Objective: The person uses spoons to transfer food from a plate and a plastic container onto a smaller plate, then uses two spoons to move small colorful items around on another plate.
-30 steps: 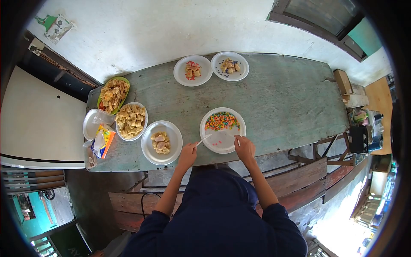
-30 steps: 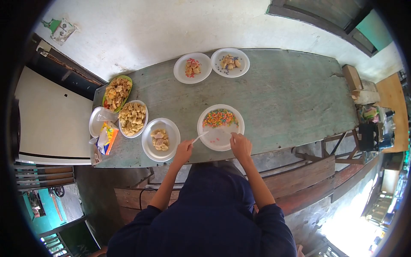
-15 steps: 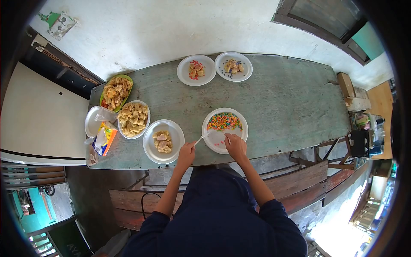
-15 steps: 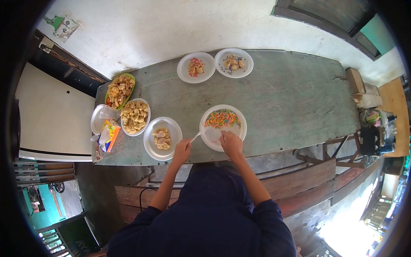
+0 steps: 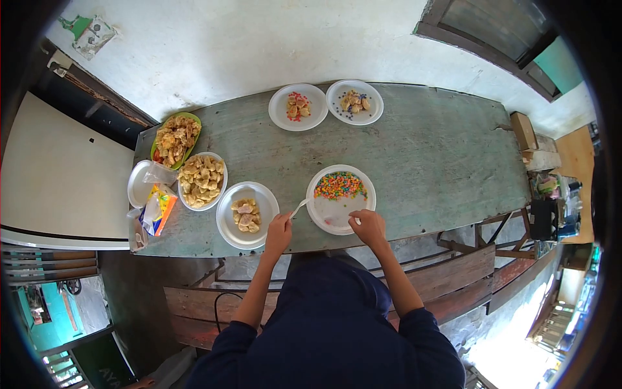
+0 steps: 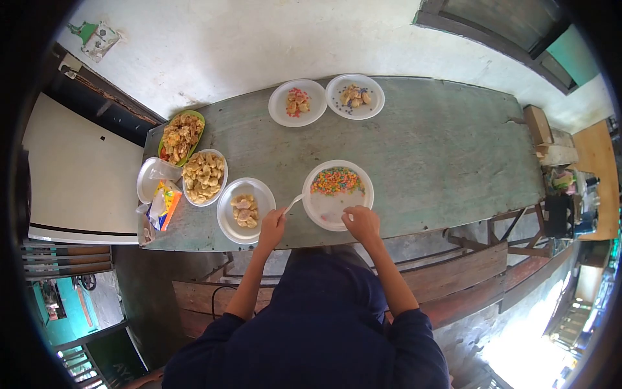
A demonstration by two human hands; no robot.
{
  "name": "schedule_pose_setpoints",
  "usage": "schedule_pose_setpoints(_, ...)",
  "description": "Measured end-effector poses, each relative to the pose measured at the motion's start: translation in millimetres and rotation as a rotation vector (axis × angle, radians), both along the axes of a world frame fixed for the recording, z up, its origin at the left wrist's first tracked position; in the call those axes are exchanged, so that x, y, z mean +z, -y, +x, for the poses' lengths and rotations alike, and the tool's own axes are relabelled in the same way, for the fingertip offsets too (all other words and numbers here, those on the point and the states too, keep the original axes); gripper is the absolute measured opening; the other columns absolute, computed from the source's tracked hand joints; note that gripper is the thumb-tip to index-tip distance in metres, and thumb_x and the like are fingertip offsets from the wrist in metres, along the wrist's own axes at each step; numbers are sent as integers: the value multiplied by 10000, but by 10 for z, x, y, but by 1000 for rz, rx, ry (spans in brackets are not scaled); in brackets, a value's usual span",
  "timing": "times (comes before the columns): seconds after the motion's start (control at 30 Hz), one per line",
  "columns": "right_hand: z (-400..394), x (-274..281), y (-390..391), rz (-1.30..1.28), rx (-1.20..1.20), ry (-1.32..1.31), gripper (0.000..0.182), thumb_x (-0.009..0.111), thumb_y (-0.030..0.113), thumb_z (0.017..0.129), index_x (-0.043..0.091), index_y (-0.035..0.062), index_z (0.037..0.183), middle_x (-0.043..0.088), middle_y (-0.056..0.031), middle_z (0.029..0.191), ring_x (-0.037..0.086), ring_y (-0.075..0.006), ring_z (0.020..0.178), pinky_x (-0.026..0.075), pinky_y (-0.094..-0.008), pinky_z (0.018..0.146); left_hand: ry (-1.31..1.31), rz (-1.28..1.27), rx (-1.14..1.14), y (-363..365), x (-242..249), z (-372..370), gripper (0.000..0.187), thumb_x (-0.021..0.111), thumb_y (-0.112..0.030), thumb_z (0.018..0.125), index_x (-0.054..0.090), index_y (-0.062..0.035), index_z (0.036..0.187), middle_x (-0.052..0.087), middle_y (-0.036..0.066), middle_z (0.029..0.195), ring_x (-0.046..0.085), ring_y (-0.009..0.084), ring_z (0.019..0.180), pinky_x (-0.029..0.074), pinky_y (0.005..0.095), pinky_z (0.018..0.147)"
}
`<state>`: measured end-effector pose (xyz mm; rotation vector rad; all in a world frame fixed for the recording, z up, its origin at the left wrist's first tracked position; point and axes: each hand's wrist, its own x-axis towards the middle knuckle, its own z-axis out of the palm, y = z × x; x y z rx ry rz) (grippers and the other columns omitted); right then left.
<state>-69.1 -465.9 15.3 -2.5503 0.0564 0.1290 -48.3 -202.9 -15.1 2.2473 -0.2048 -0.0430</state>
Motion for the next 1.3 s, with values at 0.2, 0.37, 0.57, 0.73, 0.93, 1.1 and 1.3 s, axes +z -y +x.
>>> schedule_pose_setpoints(0.2, 219, -39, -179, 14, -128, 71, 193, 492, 227, 811, 628, 103, 869, 613, -161, 715, 593, -343, 667, 457, -452, 594, -25, -11, 17, 59, 40, -15, 244, 477, -44, 807, 585, -2, 1021, 545, 193, 790, 543, 351, 745, 426, 402, 670)
schedule_pose_setpoints(0.37, 329, -70, -329, -24, -108, 5, 209, 491, 233, 815, 635, 112, 905, 618, -155, 730, 598, -335, 664, 460, -438, 587, 9, -19, 26, 41, 21, -72, 240, 477, -47, 808, 590, -4, 1015, 542, 193, 784, 542, 353, 739, 425, 403, 668)
schedule_pose_setpoints(0.57, 315, -140, -357, 18, -137, 36, 196, 485, 229, 818, 623, 103, 874, 611, -169, 708, 593, -343, 652, 451, -454, 579, -71, 16, 27, -60, 18, -145, 237, 477, -47, 805, 590, 4, 1007, 540, 195, 776, 542, 357, 729, 426, 406, 662)
schedule_pose_setpoints(0.73, 298, -232, -377, 41, -165, 25, 211, 495, 236, 820, 641, 120, 920, 622, -152, 725, 601, -326, 658, 463, -429, 581, -47, 28, 1, -59, 34, -138, 235, 478, -46, 802, 592, 4, 1000, 539, 197, 772, 543, 357, 733, 427, 406, 662)
schedule_pose_setpoints(0.93, 234, -204, -381, 26, -164, -12, 213, 512, 242, 810, 653, 127, 919, 625, -143, 730, 607, -307, 669, 465, -413, 584, -56, 18, 8, -37, 46, -135, 235, 477, -46, 802, 594, 3, 999, 535, 195, 769, 541, 352, 733, 424, 405, 660)
schedule_pose_setpoints(1.1, 19, -154, -261, 99, -110, 47, 192, 559, 243, 764, 674, 145, 883, 618, -107, 730, 595, -297, 689, 460, -408, 602, -51, 30, -4, -75, -5, -141, 237, 477, -47, 803, 595, 0, 1003, 528, 189, 755, 538, 345, 717, 420, 405, 650)
schedule_pose_setpoints(1.3, -231, -117, 24, 50, 7, 64, 196, 587, 231, 736, 680, 138, 881, 593, -108, 665, 581, -262, 621, 445, -376, 559, -31, 18, -15, -51, -24, -120, 235, 477, -52, 808, 596, -2, 1005, 532, 189, 760, 539, 346, 714, 422, 404, 649)
